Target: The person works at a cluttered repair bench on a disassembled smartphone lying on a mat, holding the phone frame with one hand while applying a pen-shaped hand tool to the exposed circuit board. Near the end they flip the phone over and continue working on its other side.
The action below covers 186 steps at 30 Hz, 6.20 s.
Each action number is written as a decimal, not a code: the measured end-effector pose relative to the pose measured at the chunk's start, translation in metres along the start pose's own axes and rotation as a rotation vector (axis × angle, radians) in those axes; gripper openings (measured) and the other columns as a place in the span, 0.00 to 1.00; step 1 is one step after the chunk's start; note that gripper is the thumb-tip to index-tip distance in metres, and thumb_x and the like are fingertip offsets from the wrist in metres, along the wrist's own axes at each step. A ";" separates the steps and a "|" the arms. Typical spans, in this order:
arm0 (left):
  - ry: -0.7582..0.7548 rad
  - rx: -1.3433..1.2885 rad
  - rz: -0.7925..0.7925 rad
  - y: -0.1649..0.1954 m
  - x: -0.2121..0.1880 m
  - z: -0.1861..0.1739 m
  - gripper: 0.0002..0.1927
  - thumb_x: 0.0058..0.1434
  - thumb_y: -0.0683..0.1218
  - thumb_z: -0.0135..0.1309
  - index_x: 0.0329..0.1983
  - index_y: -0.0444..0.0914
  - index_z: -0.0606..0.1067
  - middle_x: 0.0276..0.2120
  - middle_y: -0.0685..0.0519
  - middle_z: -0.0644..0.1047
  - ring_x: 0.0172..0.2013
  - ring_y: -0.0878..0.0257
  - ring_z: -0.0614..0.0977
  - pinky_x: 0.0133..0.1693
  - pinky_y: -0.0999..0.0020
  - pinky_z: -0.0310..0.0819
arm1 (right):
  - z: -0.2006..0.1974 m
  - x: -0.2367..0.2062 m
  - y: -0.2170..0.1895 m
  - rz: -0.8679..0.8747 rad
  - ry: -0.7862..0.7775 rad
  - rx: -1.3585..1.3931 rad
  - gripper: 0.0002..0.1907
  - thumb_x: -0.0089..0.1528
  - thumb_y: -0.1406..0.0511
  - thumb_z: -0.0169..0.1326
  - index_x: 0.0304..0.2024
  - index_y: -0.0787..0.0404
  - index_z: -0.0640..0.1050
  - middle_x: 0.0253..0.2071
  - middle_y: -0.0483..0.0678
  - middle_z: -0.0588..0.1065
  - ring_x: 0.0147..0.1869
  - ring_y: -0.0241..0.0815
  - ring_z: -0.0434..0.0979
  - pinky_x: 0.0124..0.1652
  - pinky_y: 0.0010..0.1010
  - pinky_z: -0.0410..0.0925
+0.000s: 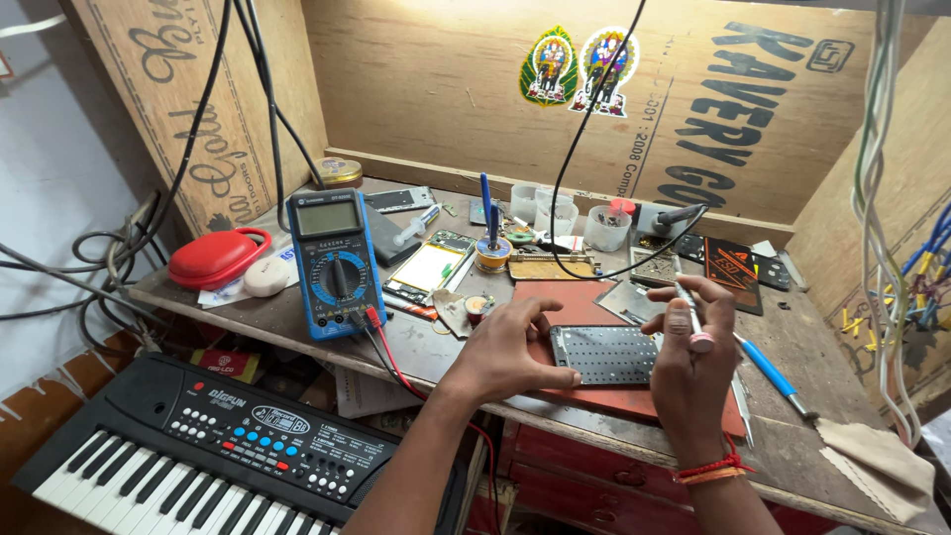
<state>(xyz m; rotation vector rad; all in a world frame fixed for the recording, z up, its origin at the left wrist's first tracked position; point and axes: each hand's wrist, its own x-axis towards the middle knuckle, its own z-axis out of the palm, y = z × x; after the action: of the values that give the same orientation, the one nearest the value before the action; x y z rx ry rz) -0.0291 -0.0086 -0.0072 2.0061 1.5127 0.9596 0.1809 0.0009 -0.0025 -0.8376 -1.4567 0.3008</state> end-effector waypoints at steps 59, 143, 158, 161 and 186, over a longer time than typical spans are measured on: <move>0.157 -0.385 0.196 -0.027 0.011 -0.004 0.26 0.50 0.36 0.63 0.54 0.42 0.74 0.40 0.58 0.80 0.37 0.71 0.80 0.35 0.75 0.74 | 0.014 -0.004 0.004 -0.321 -0.040 -0.512 0.14 0.65 0.69 0.55 0.53 0.58 0.74 0.48 0.53 0.76 0.60 0.55 0.71 0.63 0.50 0.59; 0.184 -0.354 0.141 -0.018 0.005 -0.005 0.15 0.60 0.43 0.57 0.50 0.35 0.77 0.37 0.54 0.81 0.35 0.71 0.82 0.38 0.74 0.79 | 0.009 -0.003 -0.005 -0.266 -0.027 -0.396 0.14 0.59 0.76 0.52 0.47 0.62 0.76 0.39 0.53 0.76 0.48 0.54 0.73 0.49 0.44 0.67; 0.187 -0.379 0.164 -0.019 0.006 -0.004 0.15 0.60 0.42 0.58 0.49 0.35 0.77 0.36 0.55 0.82 0.35 0.71 0.82 0.38 0.75 0.79 | 0.010 -0.003 -0.003 -0.269 -0.024 -0.404 0.13 0.59 0.76 0.52 0.47 0.62 0.76 0.39 0.53 0.76 0.48 0.55 0.73 0.49 0.44 0.67; 0.189 -0.373 0.154 -0.019 0.006 -0.003 0.14 0.60 0.42 0.58 0.49 0.35 0.77 0.36 0.55 0.81 0.35 0.71 0.82 0.38 0.75 0.79 | 0.010 -0.003 -0.003 -0.253 -0.026 -0.397 0.14 0.59 0.76 0.52 0.47 0.62 0.76 0.39 0.53 0.76 0.48 0.54 0.73 0.49 0.44 0.68; 0.234 -0.309 0.248 -0.023 0.003 -0.004 0.10 0.58 0.38 0.56 0.43 0.38 0.80 0.38 0.57 0.82 0.35 0.72 0.80 0.35 0.74 0.75 | 0.006 -0.004 -0.008 -0.244 0.001 -0.339 0.19 0.53 0.78 0.52 0.45 0.61 0.76 0.37 0.49 0.77 0.44 0.49 0.76 0.41 0.39 0.70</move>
<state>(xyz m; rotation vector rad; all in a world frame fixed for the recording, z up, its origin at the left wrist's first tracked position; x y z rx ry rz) -0.0460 0.0010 -0.0197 1.9345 1.1510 1.4752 0.1725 -0.0058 -0.0007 -0.9155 -1.6151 -0.1353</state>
